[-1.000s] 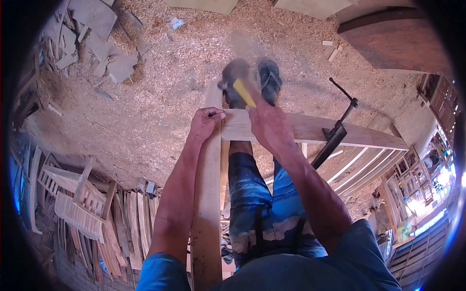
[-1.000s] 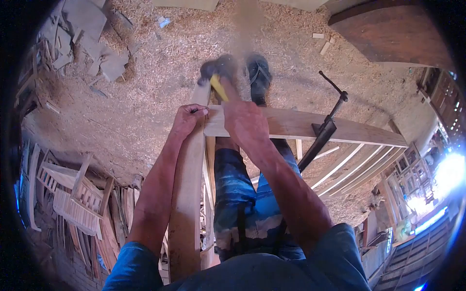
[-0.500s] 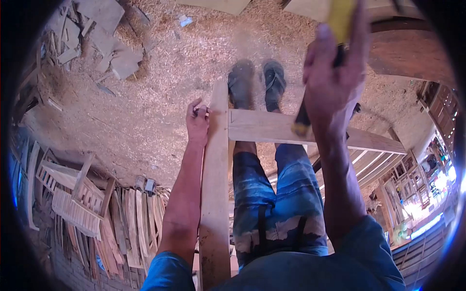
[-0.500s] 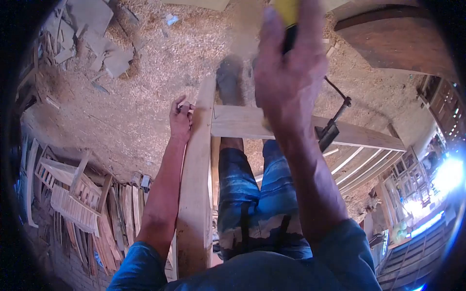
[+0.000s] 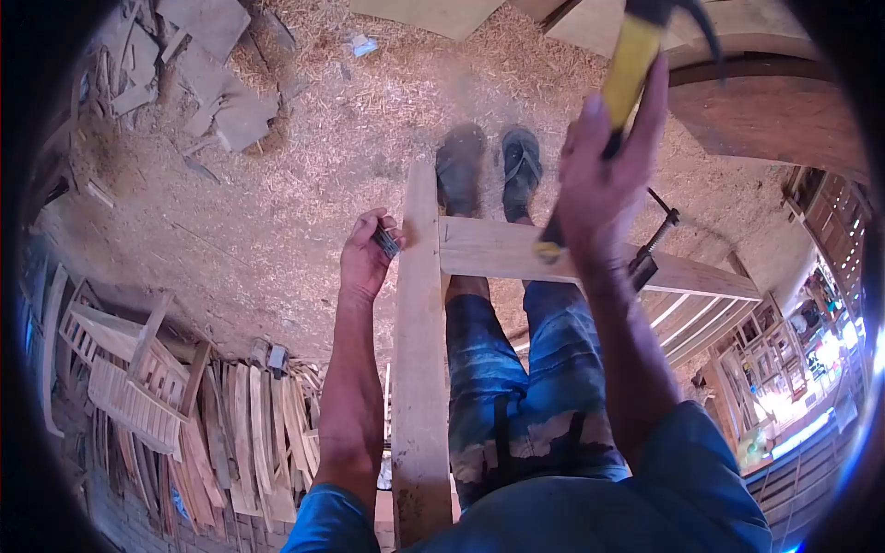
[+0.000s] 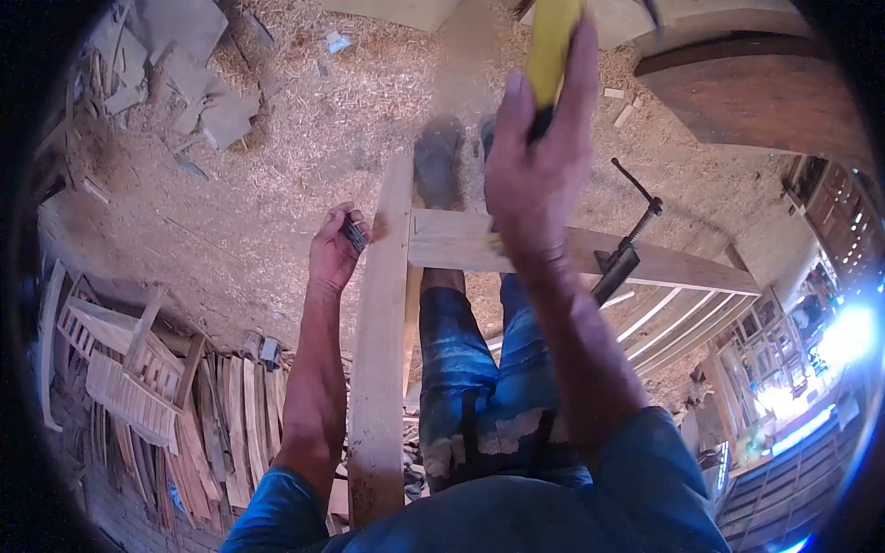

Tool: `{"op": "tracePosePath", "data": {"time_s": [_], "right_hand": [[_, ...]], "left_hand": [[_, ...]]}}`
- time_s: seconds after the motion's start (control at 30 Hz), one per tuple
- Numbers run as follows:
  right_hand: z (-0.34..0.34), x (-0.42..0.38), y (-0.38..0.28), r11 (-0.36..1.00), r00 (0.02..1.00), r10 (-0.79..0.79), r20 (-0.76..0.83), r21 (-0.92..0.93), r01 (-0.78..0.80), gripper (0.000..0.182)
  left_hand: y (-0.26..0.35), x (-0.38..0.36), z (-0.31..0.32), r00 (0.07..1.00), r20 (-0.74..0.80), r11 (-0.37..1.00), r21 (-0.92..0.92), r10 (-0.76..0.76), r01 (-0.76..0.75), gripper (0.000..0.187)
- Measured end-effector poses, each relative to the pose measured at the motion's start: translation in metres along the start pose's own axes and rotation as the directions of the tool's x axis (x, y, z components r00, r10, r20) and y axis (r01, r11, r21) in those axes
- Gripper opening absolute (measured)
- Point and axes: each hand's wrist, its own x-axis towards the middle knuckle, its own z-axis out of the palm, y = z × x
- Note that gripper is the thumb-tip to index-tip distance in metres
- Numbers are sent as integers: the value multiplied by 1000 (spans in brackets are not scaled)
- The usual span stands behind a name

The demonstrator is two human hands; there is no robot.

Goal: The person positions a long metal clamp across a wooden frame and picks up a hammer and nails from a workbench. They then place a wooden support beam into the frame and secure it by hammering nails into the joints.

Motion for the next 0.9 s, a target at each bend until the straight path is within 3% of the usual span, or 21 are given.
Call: {"op": "tracePosePath", "data": {"time_s": [0.07,0.1,0.17,0.27,0.3,0.33,0.37,0.4,0.47,0.5,0.53,0.57,0.6,0.63,0.73,0.77,0.83,0.9], "right_hand": [[-4,-86,63,975,923,110,369,-221,-28,63],[-10,-129,92,743,443,549,709,-656,129,65],[-25,-141,74,802,313,587,747,-590,-94,67],[-26,-86,58,872,456,490,743,-420,-252,65],[-22,-71,52,963,748,244,618,-243,-114,64],[-22,-33,28,969,821,216,528,-220,-114,62],[-27,6,-9,918,796,392,461,-248,-309,56],[-22,1,-2,930,857,367,363,-166,-328,53],[-8,-45,38,953,927,303,220,-74,-294,49],[-3,-81,61,969,939,230,255,-151,-196,54],[-5,-113,74,929,828,319,461,-326,-177,58],[-19,-133,78,817,446,533,719,-575,-50,63],[-30,-140,68,801,229,588,776,-598,-33,68],[-27,-142,65,801,296,587,753,-594,-77,71],[-26,-94,56,914,571,405,715,-344,-217,71],[-20,-66,49,985,790,164,590,-136,-103,69],[-26,17,-21,920,791,391,471,-193,-340,59],[-17,7,-7,971,939,240,247,-73,-229,51]], "left_hand": [[10,3,10,999,34,1000,-15,8,-7,25],[9,3,7,998,58,1000,-13,7,-6,27],[6,-3,9,996,83,999,40,-21,18,30],[-2,3,2,994,108,995,97,18,-29,31],[-4,-1,-1,994,112,995,94,4,-14,32],[-4,-2,0,994,112,996,88,-3,-6,32],[-2,-1,2,993,117,997,78,2,-11,32],[0,-3,3,993,115,999,51,-16,10,30],[-1,-8,-3,991,130,999,19,-37,35,29],[2,-1,0,988,155,1000,0,-28,29,29],[2,0,-2,987,155,999,-7,-50,51,30],[-3,-3,-9,981,187,998,39,-49,43,32],[-4,-8,-9,974,219,995,88,-58,40,33],[1,1,-9,962,268,990,142,-54,16,34],[-2,-1,-9,988,156,974,225,-10,-26,33],[-4,-13,-4,992,124,978,206,-33,7,32],[1,-13,9,998,61,988,155,-14,5,29],[-3,-15,-2,995,91,988,151,-38,24,27]]}}
